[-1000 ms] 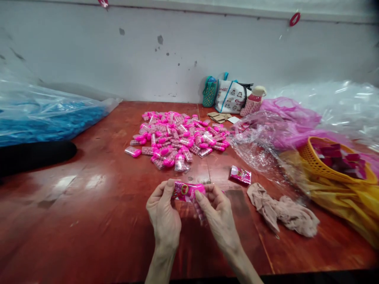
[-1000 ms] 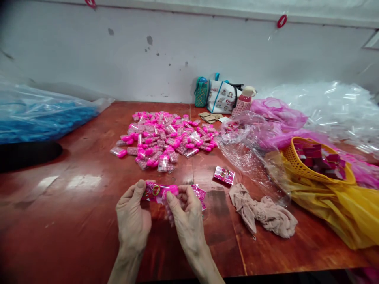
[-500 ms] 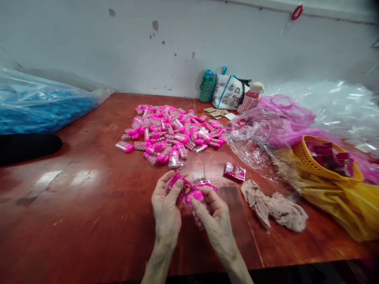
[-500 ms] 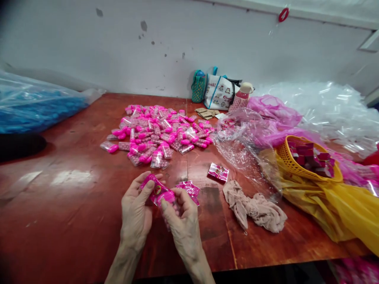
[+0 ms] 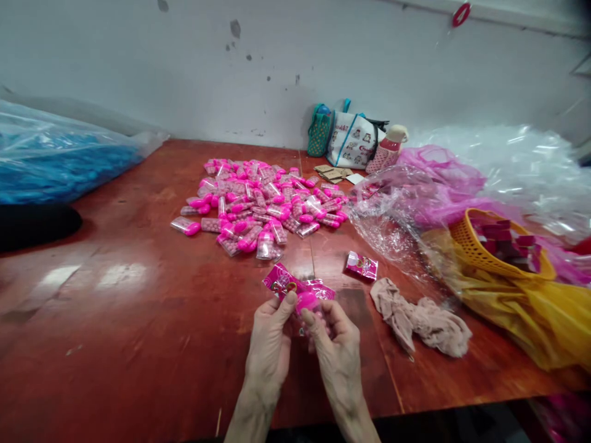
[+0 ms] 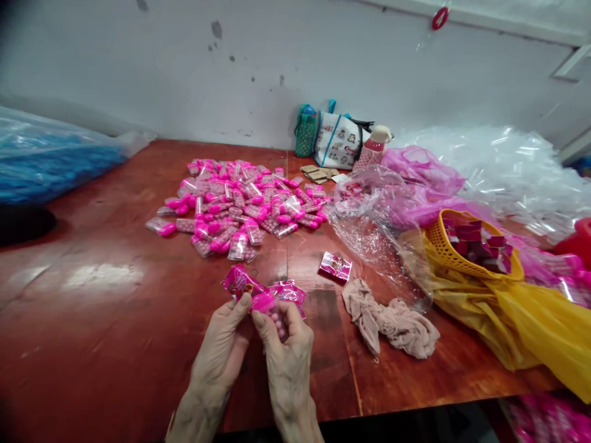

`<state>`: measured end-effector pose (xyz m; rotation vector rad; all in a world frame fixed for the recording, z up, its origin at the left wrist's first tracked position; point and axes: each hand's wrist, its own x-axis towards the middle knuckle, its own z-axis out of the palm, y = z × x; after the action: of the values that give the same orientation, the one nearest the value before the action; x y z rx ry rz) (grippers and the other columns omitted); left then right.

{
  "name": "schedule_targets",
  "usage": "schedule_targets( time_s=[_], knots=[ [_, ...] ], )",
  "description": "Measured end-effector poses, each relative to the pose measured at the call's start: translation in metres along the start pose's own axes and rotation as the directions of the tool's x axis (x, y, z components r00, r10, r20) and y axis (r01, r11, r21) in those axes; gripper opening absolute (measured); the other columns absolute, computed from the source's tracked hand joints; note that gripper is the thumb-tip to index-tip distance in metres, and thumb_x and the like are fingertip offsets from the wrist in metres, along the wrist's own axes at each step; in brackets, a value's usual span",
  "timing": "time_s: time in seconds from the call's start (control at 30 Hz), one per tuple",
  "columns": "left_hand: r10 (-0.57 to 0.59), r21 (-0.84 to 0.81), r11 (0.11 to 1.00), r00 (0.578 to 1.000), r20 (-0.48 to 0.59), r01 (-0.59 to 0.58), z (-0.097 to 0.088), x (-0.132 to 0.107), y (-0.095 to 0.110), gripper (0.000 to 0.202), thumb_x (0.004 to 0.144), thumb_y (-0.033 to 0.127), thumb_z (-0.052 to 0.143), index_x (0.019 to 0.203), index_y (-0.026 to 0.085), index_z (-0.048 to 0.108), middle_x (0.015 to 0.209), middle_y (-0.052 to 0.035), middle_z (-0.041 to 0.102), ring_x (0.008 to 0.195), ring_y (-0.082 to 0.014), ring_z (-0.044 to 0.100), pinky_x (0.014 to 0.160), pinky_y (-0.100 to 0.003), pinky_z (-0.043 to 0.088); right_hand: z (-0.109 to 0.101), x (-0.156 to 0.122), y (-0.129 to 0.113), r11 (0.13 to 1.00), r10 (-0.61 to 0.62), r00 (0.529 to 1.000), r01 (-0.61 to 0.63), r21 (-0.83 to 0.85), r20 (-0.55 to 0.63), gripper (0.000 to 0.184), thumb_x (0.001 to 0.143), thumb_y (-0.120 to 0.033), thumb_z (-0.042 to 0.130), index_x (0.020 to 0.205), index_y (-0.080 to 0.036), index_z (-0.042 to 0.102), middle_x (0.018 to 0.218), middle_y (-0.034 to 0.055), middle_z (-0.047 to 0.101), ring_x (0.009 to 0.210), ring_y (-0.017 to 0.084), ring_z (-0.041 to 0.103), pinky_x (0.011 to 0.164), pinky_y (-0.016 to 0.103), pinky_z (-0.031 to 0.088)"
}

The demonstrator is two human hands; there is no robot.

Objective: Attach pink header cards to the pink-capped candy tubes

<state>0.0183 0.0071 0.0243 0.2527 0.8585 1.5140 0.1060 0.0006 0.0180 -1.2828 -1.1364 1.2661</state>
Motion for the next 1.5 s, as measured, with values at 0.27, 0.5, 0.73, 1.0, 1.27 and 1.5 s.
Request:
schedule_targets(
  time_s=[0.27, 0.5, 0.73, 1.0, 1.27, 1.5],
  knots=[
    [-0.023, 0.099, 0.995, 0.997, 0.079, 0.015, 0.001, 0.006, 0.003, 0.016, 0.061, 0.028, 0.075, 0.065, 0.013, 0.071, 0.058, -0.0027, 0.067, 0.054, -0.0119, 0.059, 0.059, -0.024, 0.047, -0.007, -0.001, -0.002, 0.985, -0.069, 0.995, 0.078, -0.155, 0.067, 0.020, 0.080, -0.037, 0.058, 0.078, -0.017, 0.057, 0.058, -0.0053, 0.043, 0.049, 0.007, 0.037, 0.045, 0.017, 0.033],
    [-0.110, 0.222, 0.972, 0.986, 0.122, 0.081, -0.008, 0.006, 0.011, 0.010, 0.059, 0.018, 0.076, 0.061, 0.009, 0.071, 0.054, -0.0043, 0.067, 0.052, -0.0101, 0.057, 0.057, -0.020, 0.043, -0.022, 0.000, -0.010, 0.978, -0.020, 0.975, 0.065, -0.196, 0.223, 0.023, 0.083, -0.037, 0.054, 0.071, -0.017, 0.055, 0.054, -0.0064, 0.037, 0.048, 0.007, 0.031, 0.043, 0.019, 0.027],
    [-0.096, 0.121, 0.989, 0.994, 0.043, 0.090, -0.002, 0.009, 0.001, 0.016, 0.071, 0.024, 0.067, 0.059, 0.013, 0.066, 0.054, 0.0005, 0.064, 0.049, -0.0066, 0.052, 0.056, -0.018, 0.042, -0.025, -0.005, -0.024, 0.971, 0.061, 0.966, 0.001, -0.240, 0.251, 0.023, 0.074, -0.032, 0.065, 0.091, -0.019, 0.059, 0.073, -0.0013, 0.057, 0.065, 0.012, 0.049, 0.058, 0.020, 0.040],
    [-0.072, 0.038, 0.997, 0.995, 0.064, 0.070, 0.013, 0.001, -0.002, 0.010, 0.073, 0.021, 0.066, 0.076, 0.013, 0.070, 0.065, -0.0029, 0.068, 0.057, -0.0112, 0.060, 0.064, -0.024, 0.048, -0.018, -0.012, -0.015, 0.974, -0.015, 0.984, 0.054, -0.222, 0.175, 0.016, 0.087, -0.032, 0.045, 0.090, -0.019, 0.054, 0.070, -0.0012, 0.052, 0.060, 0.011, 0.048, 0.056, 0.021, 0.038],
    [-0.146, 0.128, 0.983, 0.985, 0.091, 0.134, 0.012, -0.004, 0.003, 0.012, 0.064, 0.018, 0.072, 0.075, 0.013, 0.071, 0.059, -0.0040, 0.068, 0.052, -0.0131, 0.061, 0.061, -0.026, 0.051, -0.022, -0.012, -0.025, 0.998, 0.051, 0.953, -0.040, -0.041, 0.299, 0.018, 0.088, -0.035, 0.044, 0.082, -0.018, 0.048, 0.062, -0.0044, 0.038, 0.050, 0.008, 0.032, 0.044, 0.019, 0.028],
    [-0.164, 0.036, 0.986, 0.984, 0.072, 0.162, 0.012, -0.009, 0.004, 0.022, 0.071, 0.030, 0.067, 0.085, 0.012, 0.071, 0.075, -0.0081, 0.070, 0.064, -0.0164, 0.063, 0.064, -0.027, 0.051, -0.015, -0.010, -0.018, 0.931, 0.184, 0.920, -0.276, 0.237, 0.347, 0.025, 0.088, -0.039, 0.046, 0.072, -0.020, 0.039, 0.060, -0.0075, 0.028, 0.047, 0.005, 0.023, 0.041, 0.017, 0.019]
  ],
)
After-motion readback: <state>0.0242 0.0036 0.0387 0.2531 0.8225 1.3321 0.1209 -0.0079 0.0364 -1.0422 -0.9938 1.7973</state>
